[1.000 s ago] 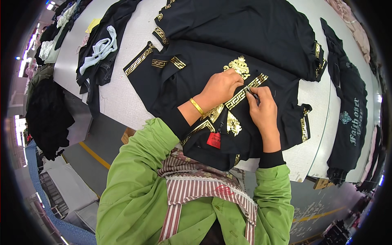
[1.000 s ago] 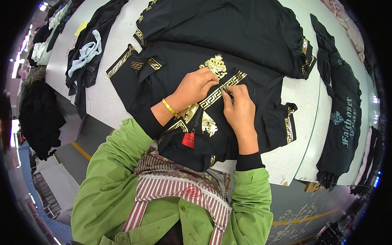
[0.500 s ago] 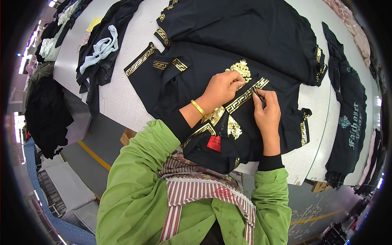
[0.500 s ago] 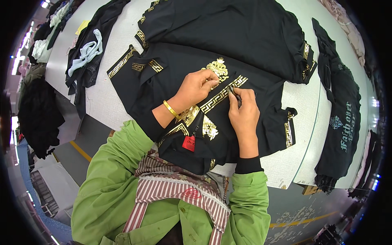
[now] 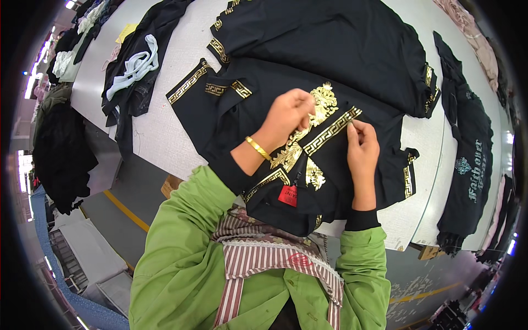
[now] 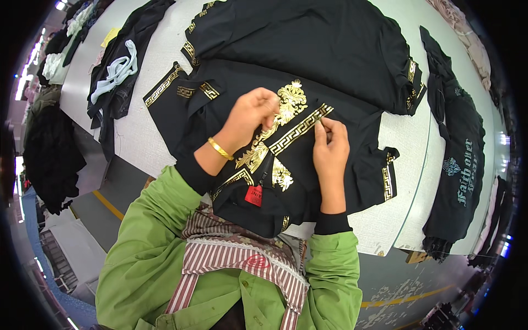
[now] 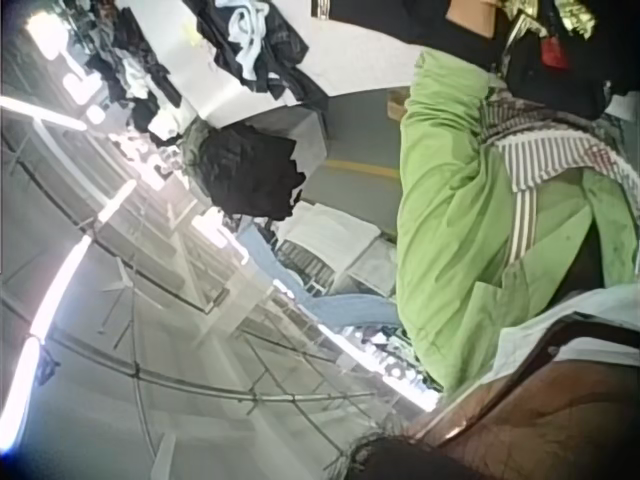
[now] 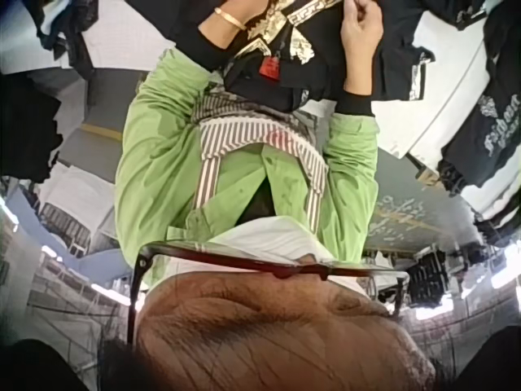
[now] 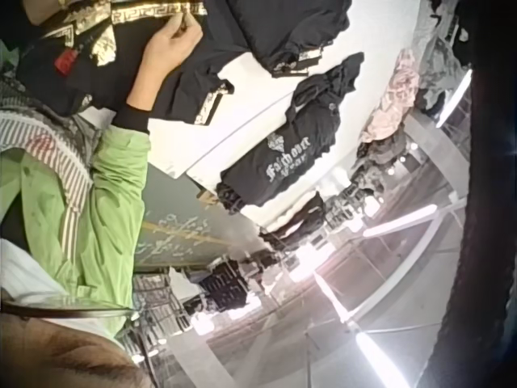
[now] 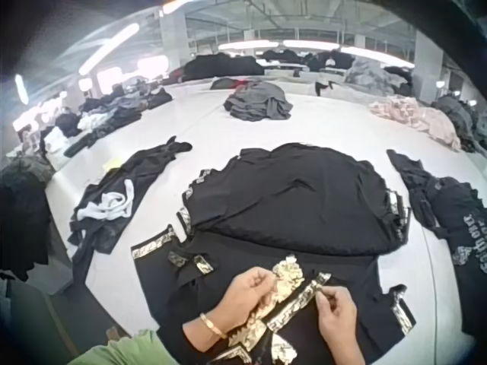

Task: Inspecting embroidered shirts for quality, checking details of the gold pattern, and marking/tagging specific areas.

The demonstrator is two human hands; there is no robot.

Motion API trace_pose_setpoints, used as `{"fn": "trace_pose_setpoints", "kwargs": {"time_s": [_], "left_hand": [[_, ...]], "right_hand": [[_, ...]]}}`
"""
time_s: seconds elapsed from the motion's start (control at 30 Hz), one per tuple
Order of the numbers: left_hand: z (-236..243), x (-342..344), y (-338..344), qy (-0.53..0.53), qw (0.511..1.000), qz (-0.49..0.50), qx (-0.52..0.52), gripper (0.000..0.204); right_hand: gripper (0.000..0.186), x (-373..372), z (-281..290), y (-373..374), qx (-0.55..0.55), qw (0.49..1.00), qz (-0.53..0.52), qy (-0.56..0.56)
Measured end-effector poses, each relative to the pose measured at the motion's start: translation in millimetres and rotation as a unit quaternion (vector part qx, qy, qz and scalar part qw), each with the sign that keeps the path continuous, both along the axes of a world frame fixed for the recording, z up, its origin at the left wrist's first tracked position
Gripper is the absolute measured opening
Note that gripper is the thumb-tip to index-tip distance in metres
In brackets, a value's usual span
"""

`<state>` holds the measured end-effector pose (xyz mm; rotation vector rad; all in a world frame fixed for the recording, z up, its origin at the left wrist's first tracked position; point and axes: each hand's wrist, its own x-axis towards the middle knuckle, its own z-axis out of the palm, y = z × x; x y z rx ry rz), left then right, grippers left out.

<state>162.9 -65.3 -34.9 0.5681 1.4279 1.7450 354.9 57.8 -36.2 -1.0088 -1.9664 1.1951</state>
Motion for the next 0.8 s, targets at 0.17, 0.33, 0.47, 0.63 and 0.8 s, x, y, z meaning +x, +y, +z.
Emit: {"fn": "trace_pose_setpoints", "kwargs": {"time_s": [0.17, 0.33, 0.47, 0.63, 0.8], "left_hand": [[0.5, 3.6, -31.5, 0.035, 0.997, 0.029, -0.060, 0.011], [-2.5, 12.7, -48.0, 0.126, 0.988, 0.075, -0.053, 0.009], [13.1, 6.2, -74.9, 0.190, 0.975, 0.109, -0.047, 0.007], [41.4, -4.6, -132.2, 0.258, 0.949, 0.168, -0.066, 0.006], [60.4, -68.4, -273.9, 0.389, 0.854, 0.137, -0.318, 0.009]], "right_hand": [[0.024, -4.5, 9.3, 6.5, -0.017, 0.999, -0.025, 0.015], [0.035, -27.5, -0.1, -3.6, 0.116, 0.985, 0.061, -0.109], [0.032, -10.5, -2.4, -19.7, 0.185, 0.962, 0.136, -0.144], [0.020, 72.3, 8.7, -5.7, -0.142, 0.989, 0.021, 0.046], [0.017, 168.6, 9.8, 12.6, -0.352, 0.917, -0.162, 0.095]]}}
